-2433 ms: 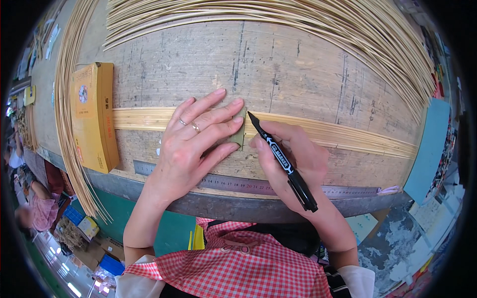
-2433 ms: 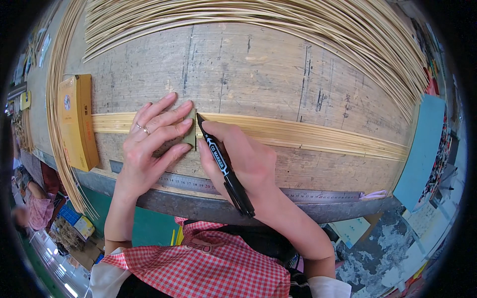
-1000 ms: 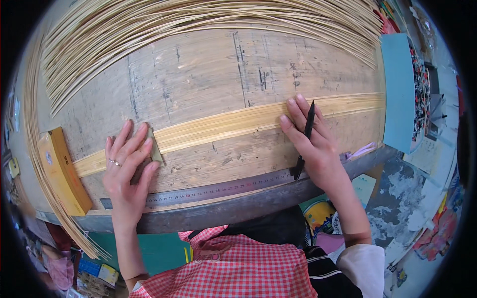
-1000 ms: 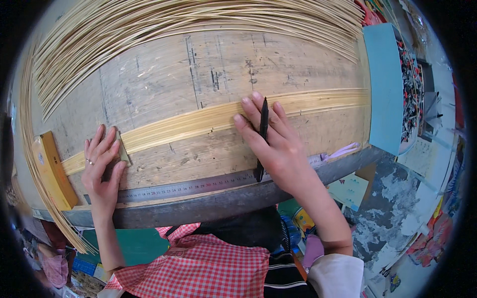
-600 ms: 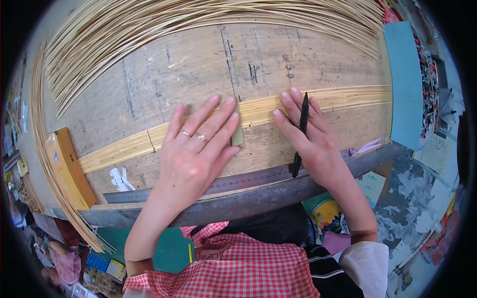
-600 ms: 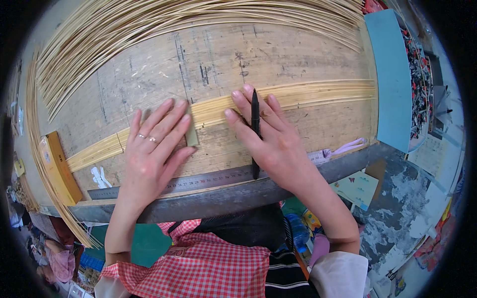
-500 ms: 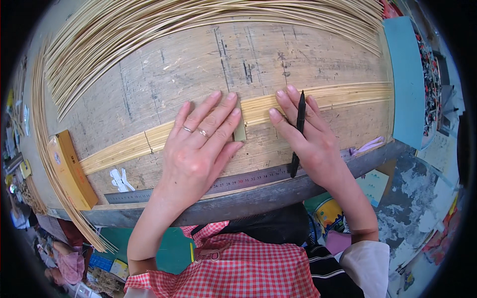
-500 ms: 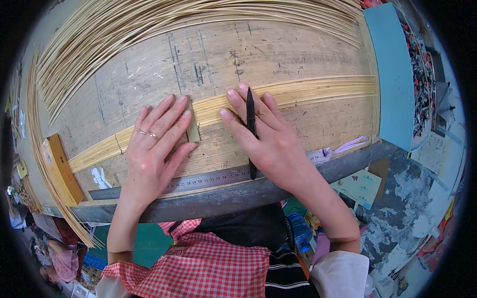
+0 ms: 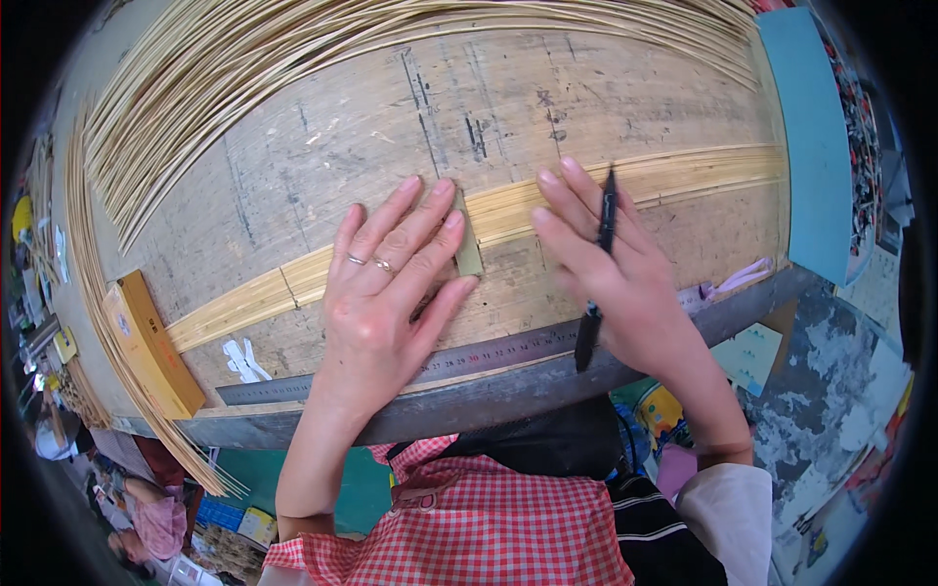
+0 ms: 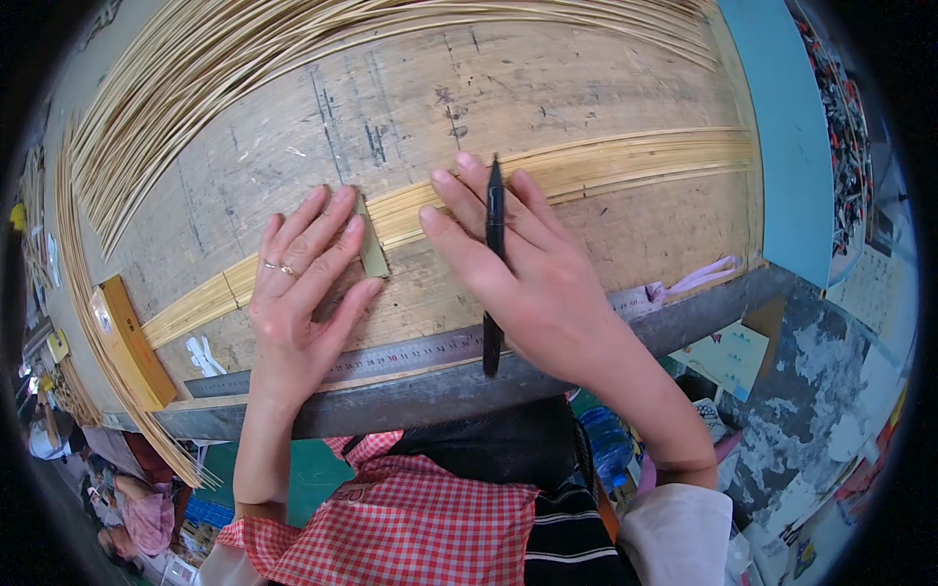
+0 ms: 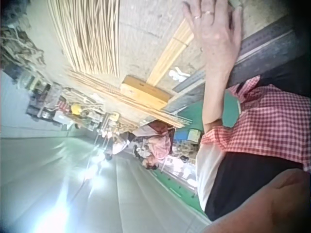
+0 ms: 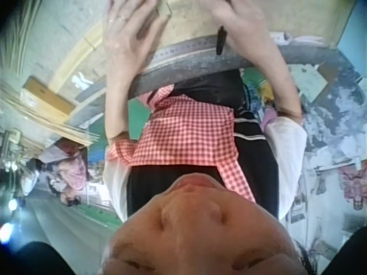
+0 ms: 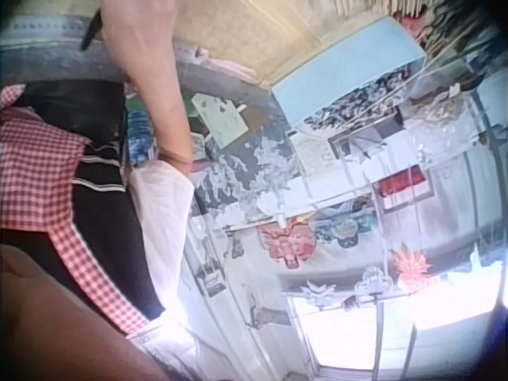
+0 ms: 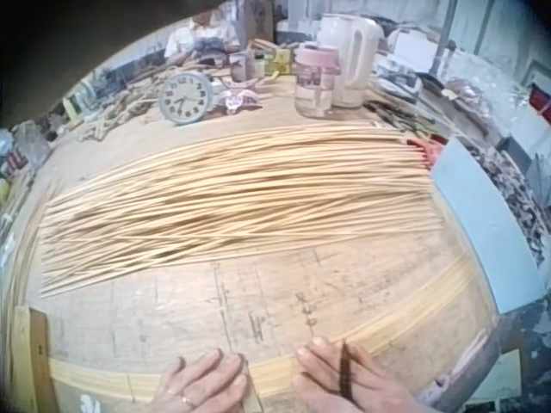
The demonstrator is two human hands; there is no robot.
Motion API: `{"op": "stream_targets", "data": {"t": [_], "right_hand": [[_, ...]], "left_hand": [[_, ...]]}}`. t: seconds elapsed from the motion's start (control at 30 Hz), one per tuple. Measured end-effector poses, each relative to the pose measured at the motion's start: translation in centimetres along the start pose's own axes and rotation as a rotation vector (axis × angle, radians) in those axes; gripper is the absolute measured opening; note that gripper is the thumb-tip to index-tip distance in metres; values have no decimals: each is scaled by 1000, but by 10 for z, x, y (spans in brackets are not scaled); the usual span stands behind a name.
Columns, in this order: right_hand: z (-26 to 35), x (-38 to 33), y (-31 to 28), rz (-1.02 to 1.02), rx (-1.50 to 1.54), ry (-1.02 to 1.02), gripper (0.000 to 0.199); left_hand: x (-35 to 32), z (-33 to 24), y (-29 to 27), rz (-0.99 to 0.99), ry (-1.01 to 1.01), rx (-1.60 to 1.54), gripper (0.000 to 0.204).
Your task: The person measures and marks thin bamboo sticks on a wooden workbench using a metal ruler and a black marker. They repeatedly align the ruler, draw a line across the sticks, and then move the sticks to the side to continue the process.
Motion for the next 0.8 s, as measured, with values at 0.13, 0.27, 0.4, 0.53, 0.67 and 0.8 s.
{"op": "stream_targets", "data": {"t": [0.13,0.27,0.4,0.53,0.67,0.8], "right_hand": [[9,1,-18,-79,394,153,72],[12,10,-20,-8,666,301,78],[9,21,-1,-121,752,407,36],[13,23,17,-168,780,525,23],[13,23,25,-243,618,398,26],[14,24,23,-254,559,397,24]], "left_hand": [[-1,1,-1,-6,-15,-30,55],[-1,2,-3,-11,-18,-40,55],[-1,2,-1,-10,-24,-52,53],[-1,3,-2,-15,-33,-69,53],[-1,2,-2,-15,-34,-72,54],[0,2,-2,-12,-37,-85,54]]}}
Point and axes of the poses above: each hand's wrist, its own x-axis towards the middle knuckle, its own y-axis out of the palm, z = x × y, the point moved 4 cm from there along x, towards the middle knuckle, and after that the axes turned 11 degrees about -x, right-handed, at the moved point
